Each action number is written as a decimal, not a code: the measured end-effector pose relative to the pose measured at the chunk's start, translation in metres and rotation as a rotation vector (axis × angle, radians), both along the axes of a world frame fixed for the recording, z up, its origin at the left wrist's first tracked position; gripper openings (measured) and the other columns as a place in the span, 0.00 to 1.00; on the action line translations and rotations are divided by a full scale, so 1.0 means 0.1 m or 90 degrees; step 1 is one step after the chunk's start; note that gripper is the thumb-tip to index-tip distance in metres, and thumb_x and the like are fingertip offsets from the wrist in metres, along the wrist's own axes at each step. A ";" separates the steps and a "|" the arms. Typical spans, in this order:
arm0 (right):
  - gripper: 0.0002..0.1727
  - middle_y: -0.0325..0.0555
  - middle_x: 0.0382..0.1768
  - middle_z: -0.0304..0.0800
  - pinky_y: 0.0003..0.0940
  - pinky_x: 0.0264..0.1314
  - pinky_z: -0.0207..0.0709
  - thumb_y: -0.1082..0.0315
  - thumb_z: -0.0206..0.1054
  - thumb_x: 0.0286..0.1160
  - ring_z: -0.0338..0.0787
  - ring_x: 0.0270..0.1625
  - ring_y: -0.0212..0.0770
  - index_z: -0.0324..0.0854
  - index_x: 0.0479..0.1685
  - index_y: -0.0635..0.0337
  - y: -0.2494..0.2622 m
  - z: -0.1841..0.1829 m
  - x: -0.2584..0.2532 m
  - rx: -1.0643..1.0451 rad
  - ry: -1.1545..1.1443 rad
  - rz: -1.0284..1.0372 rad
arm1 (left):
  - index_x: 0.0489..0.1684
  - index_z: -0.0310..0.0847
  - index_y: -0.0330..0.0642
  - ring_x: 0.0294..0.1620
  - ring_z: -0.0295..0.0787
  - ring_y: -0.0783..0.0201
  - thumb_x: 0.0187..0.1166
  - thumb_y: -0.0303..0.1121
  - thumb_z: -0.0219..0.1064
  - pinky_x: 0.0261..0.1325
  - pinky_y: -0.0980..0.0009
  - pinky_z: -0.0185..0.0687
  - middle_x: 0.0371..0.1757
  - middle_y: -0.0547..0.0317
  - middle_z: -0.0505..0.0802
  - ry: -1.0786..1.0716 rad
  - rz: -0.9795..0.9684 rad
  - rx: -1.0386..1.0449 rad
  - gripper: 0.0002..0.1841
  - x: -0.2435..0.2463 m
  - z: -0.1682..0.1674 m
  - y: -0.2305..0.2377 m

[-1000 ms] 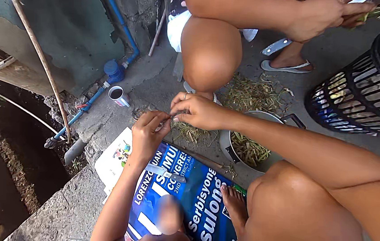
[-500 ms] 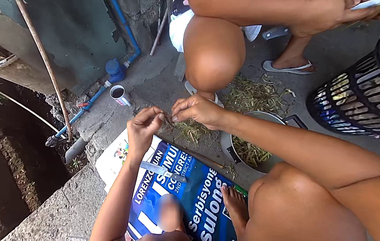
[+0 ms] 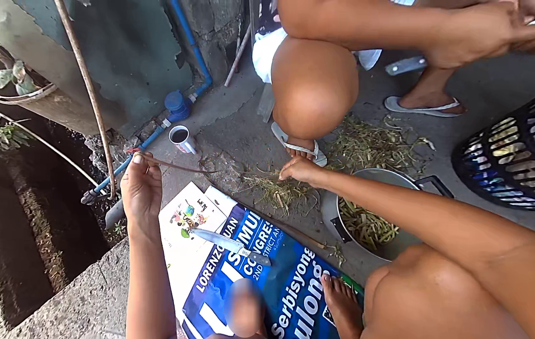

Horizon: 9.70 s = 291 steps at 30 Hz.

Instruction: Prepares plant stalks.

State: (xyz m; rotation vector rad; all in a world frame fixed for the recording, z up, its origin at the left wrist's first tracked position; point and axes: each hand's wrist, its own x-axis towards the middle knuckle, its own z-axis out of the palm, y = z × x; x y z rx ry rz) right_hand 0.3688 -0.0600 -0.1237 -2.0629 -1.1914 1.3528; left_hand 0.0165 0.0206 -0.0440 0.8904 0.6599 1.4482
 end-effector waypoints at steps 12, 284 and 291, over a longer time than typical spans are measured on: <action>0.20 0.71 0.75 0.75 0.67 0.72 0.71 0.68 0.69 0.78 0.78 0.74 0.70 0.84 0.65 0.71 0.07 -0.03 0.05 -0.057 -0.452 0.360 | 0.37 0.92 0.53 0.36 0.88 0.79 0.82 0.41 0.70 0.42 0.84 0.85 0.38 0.69 0.93 0.118 -0.223 0.055 0.07 -0.02 -0.11 -0.04; 0.10 0.40 0.39 0.91 0.25 0.33 0.69 0.79 0.70 0.72 0.80 0.33 0.30 0.92 0.25 0.60 -0.22 0.93 -0.41 0.262 0.225 0.079 | 0.47 0.93 0.49 0.39 0.90 0.76 0.82 0.31 0.68 0.47 0.77 0.89 0.43 0.70 0.95 0.246 -0.236 0.200 0.07 0.86 -0.17 -0.49; 0.07 0.41 0.38 0.90 0.32 0.41 0.72 0.76 0.72 0.73 0.81 0.39 0.31 0.92 0.27 0.60 -0.07 0.66 -0.22 0.140 0.143 0.083 | 0.46 0.91 0.49 0.35 0.85 0.80 0.87 0.31 0.62 0.41 0.85 0.81 0.40 0.70 0.92 0.165 -0.154 0.113 0.09 0.67 -0.23 -0.29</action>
